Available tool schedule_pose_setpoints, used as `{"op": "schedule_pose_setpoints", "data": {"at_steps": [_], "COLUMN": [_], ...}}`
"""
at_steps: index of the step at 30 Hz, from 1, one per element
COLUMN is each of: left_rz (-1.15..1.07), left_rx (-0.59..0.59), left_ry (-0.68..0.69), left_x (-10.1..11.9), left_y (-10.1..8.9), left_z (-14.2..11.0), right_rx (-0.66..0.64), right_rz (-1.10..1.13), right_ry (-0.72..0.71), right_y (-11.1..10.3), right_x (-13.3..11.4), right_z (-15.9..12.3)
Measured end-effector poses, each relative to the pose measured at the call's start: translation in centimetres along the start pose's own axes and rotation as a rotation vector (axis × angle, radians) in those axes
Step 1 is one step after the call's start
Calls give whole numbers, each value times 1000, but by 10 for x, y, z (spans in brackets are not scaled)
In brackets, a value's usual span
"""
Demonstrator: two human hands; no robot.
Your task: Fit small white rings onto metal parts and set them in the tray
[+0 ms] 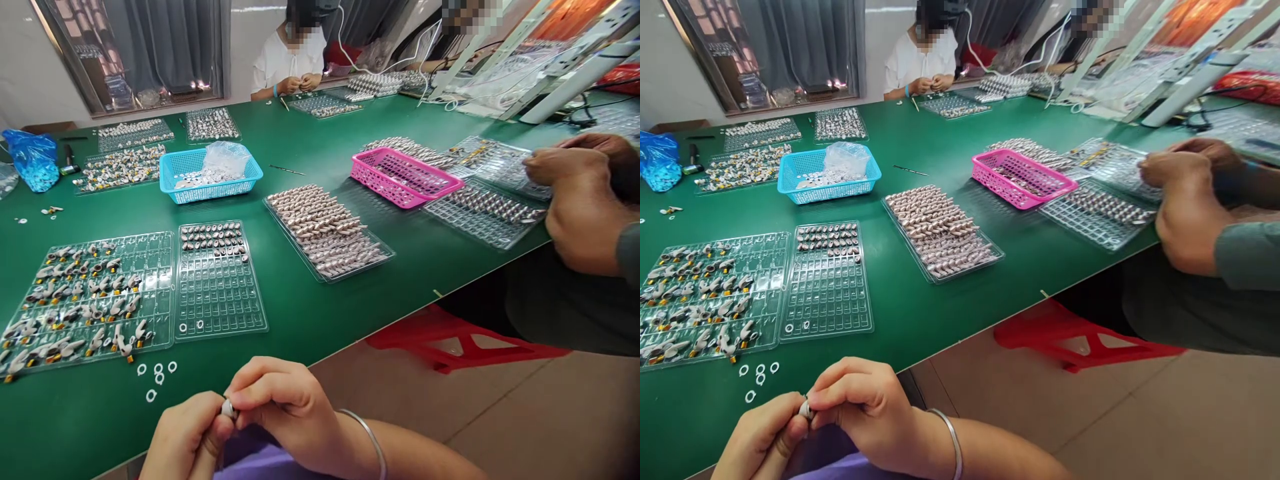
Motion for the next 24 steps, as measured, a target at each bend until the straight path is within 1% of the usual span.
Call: {"op": "schedule_pose_setpoints", "data": {"at_steps": [4, 6, 9, 13, 16, 18, 20, 21, 24], "left_rz": [39, 58, 79, 159, 207, 203, 171, 143, 34], "left_rx": [23, 18, -7, -17, 12, 51, 61, 39, -107], "left_ry": [40, 75, 129, 159, 174, 173, 168, 162, 76], "left_x": [3, 5, 8, 12, 16, 17, 16, 15, 7], "left_y": [-2, -2, -1, -1, -2, -4, -5, -4, 5], "left_z": [0, 1, 2, 3, 2, 1, 1, 2, 3], "right_rx": [-14, -15, -4, 20, 30, 34, 26, 15, -24], "right_rz": [-126, -145, -96, -26, -44, -52, -45, -38, -28], "right_ry": [-83, -92, -62, -6, -7, -13, -7, 3, 44], "right_y": [-1, -1, -1, -2, -3, -3, -3, -2, 0], "right_x": [-10, -11, -7, 0, -1, -2, -2, -1, 3], "right_z": [1, 2, 2, 1, 2, 2, 1, 1, 0]}}
Point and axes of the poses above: each hand's wrist, its own z-axis towards the middle knuckle, its own y-axis out of the palm, x = y × z, the point moved 9 cm from there along z, towards the middle knuckle, and after that the axes turned 7 degrees about -y, right-handed, at the moved point
